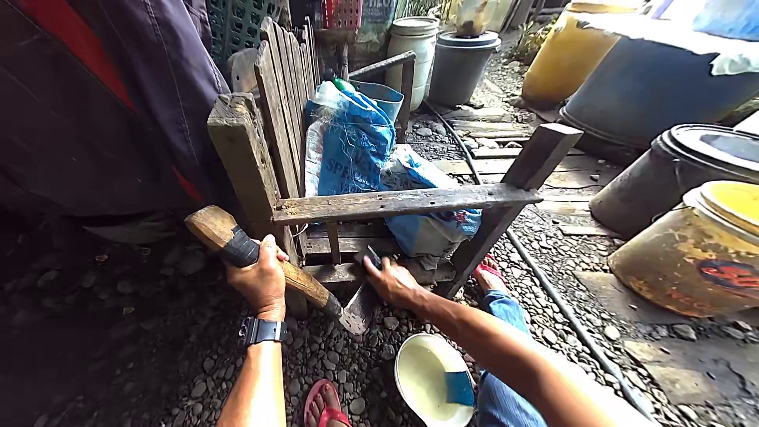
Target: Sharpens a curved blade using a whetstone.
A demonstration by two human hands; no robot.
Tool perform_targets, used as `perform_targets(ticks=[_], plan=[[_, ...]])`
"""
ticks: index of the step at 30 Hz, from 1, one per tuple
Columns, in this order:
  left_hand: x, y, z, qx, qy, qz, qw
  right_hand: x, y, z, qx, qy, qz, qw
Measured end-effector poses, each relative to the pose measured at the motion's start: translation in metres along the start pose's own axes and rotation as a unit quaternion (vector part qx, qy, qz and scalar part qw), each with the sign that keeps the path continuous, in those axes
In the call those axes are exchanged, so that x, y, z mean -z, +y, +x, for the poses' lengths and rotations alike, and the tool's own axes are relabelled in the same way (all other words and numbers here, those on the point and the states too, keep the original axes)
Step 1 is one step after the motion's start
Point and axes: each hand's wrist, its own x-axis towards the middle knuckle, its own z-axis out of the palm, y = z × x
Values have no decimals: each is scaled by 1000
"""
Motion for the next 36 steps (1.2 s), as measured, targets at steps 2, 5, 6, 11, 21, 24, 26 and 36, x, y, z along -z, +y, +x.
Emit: perform_targets(ticks=[2,5,6,11,21,24,26,36], plan=[[1,-3,3,0,-8,1,1000,-3,3,-10,30,-12,-20,999],[4,-4,0,-11,-21,-12,1000,14,6,16,-15,11,24,1000],[4,-4,-2,-14,-23,-12,1000,20,7,28,-45,7,35,998],[1,-1,-3,-29,-24,-7,999,1,11,1,-6,14,29,999],[8,5,-13,-64,-70,3,995,-12,43,-19,-63,96,244,963],[8,4,-11,-51,-67,9,996,-46,65,-101,-43,98,426,898],[8,5,-12,-44,-64,19,997,-71,76,-144,-90,37,521,848],[3,15,-12,-23,-52,1,998,-171,63,-102,-299,-188,149,924]])
